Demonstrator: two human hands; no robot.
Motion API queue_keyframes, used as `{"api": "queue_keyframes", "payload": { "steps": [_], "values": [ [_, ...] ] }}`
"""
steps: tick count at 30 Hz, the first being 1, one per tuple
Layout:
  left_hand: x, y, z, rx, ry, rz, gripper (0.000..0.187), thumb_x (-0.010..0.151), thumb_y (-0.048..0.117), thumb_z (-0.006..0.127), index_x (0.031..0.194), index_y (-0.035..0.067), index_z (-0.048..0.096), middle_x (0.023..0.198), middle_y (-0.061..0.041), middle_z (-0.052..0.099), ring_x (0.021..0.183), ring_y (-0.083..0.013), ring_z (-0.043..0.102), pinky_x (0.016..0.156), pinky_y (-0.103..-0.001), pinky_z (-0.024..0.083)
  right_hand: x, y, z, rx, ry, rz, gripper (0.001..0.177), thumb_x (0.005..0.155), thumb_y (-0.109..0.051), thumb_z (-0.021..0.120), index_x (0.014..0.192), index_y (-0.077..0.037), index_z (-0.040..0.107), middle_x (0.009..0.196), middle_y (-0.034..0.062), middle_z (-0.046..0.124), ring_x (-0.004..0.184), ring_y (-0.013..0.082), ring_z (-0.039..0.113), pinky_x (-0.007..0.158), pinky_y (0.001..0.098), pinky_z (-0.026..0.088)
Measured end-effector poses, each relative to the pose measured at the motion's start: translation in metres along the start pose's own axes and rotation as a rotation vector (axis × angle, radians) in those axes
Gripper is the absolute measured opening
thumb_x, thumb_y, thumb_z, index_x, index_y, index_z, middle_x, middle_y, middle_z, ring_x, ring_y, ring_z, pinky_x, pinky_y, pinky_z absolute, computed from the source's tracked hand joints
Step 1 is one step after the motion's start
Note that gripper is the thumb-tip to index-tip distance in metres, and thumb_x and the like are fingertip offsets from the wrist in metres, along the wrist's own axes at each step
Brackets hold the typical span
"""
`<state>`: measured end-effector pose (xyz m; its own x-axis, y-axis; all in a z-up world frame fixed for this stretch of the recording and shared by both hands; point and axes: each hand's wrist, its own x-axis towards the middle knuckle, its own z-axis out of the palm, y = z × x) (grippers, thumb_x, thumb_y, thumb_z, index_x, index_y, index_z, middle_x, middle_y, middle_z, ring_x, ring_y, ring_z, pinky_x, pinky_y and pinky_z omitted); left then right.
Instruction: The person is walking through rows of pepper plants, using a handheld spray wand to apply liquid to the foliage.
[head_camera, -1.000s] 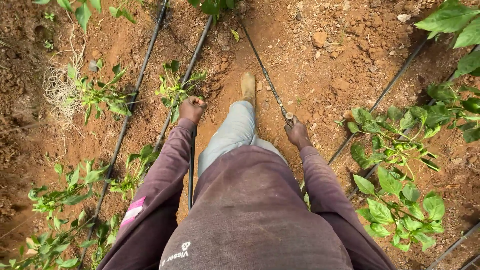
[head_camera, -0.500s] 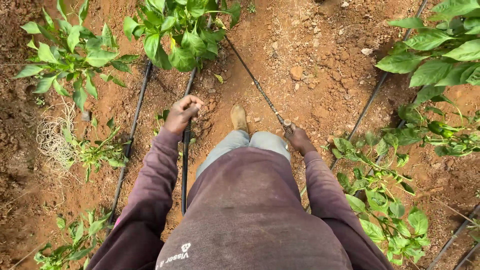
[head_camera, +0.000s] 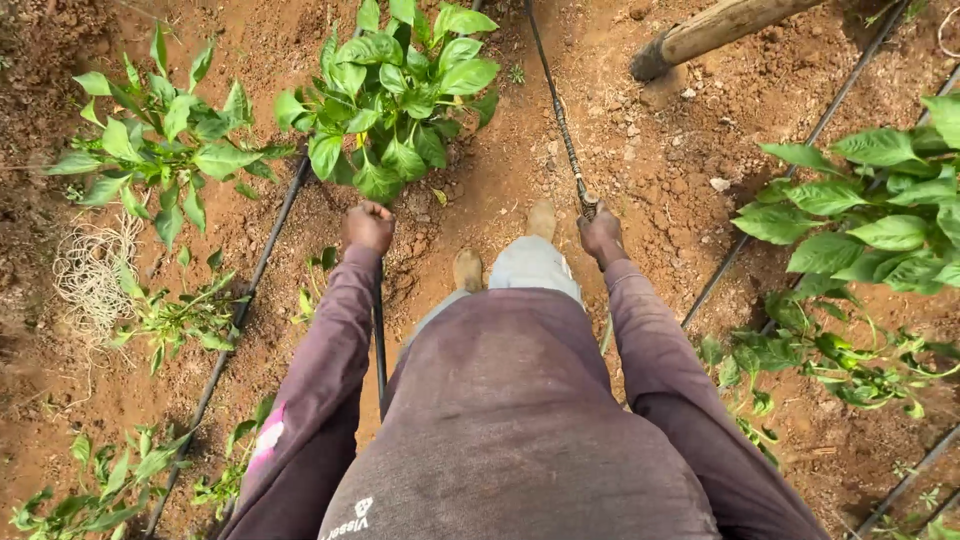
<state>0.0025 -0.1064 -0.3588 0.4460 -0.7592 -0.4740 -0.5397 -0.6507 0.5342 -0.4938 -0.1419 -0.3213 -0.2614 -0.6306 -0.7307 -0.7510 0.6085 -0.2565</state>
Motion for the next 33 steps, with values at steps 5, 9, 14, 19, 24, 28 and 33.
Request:
{"api": "queue_keyframes", "payload": {
  "steps": [5, 9, 14, 19, 24, 28, 33],
  "values": [
    [-0.064, 0.103, -0.080, -0.292, -0.113, 0.283, 0.003, 0.101, 0.016, 0.086, 0.099, 0.016, 0.084, 0.066, -0.003, 0.069, 0.069, -0.0180, 0.064, 0.074, -0.034, 0.052, 0.016, -0.021, -0.050, -0.064, -0.047, 0.004, 0.056, 0.107, -0.046, 0.068, 0.155, -0.018, 0.061, 0.139, 0.0277, 0.079, 0.142, 0.0462, 0.072, 0.116, 0.0609, 0.060],
    [-0.206, 0.201, -0.183, -0.613, -0.195, 0.520, 0.022, 0.097, 0.018, 0.092, 0.089, 0.005, 0.077, 0.056, -0.008, 0.059, 0.055, -0.0205, 0.055, 0.064, -0.036, 0.052, 0.020, -0.025, -0.091, -0.109, -0.067, -0.029, 0.053, 0.110, -0.042, 0.065, 0.153, -0.012, 0.064, 0.136, 0.0304, 0.079, 0.140, 0.0504, 0.072, 0.116, 0.0624, 0.059],
    [-0.178, 0.232, -0.111, -0.634, -0.166, 0.438, 0.020, 0.092, 0.006, 0.095, 0.095, -0.002, 0.076, 0.071, -0.011, 0.064, 0.067, -0.0200, 0.064, 0.068, -0.032, 0.059, 0.038, -0.023, -0.111, -0.161, -0.110, -0.029, 0.056, 0.110, -0.045, 0.064, 0.156, -0.012, 0.062, 0.140, 0.0310, 0.078, 0.142, 0.0503, 0.071, 0.118, 0.0634, 0.058],
    [-0.031, 0.146, 0.066, 0.034, -0.026, 0.033, 0.019, 0.099, 0.025, 0.073, 0.090, 0.011, 0.083, 0.088, -0.024, 0.081, 0.097, -0.0481, 0.082, 0.087, -0.055, 0.064, 0.035, -0.022, -0.133, -0.145, -0.120, -0.050, 0.054, 0.109, -0.042, 0.060, 0.154, -0.011, 0.062, 0.138, 0.0321, 0.078, 0.142, 0.0521, 0.071, 0.117, 0.0631, 0.058],
    [-0.013, 0.154, 0.083, 0.085, -0.064, -0.129, 0.023, 0.095, 0.041, 0.074, 0.090, 0.021, 0.083, 0.089, -0.016, 0.084, 0.104, -0.0435, 0.083, 0.094, -0.056, 0.065, 0.048, -0.012, -0.149, -0.081, -0.121, -0.043, 0.053, 0.109, -0.038, 0.059, 0.154, -0.010, 0.059, 0.141, 0.0350, 0.077, 0.145, 0.0532, 0.068, 0.121, 0.0636, 0.056],
    [0.006, 0.142, 0.092, 0.109, -0.045, -0.148, 0.025, 0.097, 0.046, 0.071, 0.093, 0.027, 0.086, 0.095, -0.013, 0.085, 0.109, -0.0432, 0.082, 0.100, -0.055, 0.066, 0.058, -0.009, -0.150, -0.063, -0.125, -0.071, 0.053, 0.109, -0.035, 0.059, 0.156, -0.009, 0.058, 0.141, 0.0364, 0.076, 0.145, 0.0542, 0.068, 0.122, 0.0653, 0.055],
    [0.003, 0.152, 0.088, 0.034, -0.041, -0.145, 0.022, 0.093, 0.044, 0.076, 0.090, 0.025, 0.085, 0.088, -0.012, 0.083, 0.108, -0.0412, 0.082, 0.097, -0.056, 0.063, 0.076, 0.000, -0.152, -0.047, -0.114, -0.059, 0.062, 0.112, -0.036, 0.061, 0.169, -0.014, 0.055, 0.141, 0.0339, 0.076, 0.143, 0.0531, 0.069, 0.118, 0.0630, 0.058]
  ]
}}
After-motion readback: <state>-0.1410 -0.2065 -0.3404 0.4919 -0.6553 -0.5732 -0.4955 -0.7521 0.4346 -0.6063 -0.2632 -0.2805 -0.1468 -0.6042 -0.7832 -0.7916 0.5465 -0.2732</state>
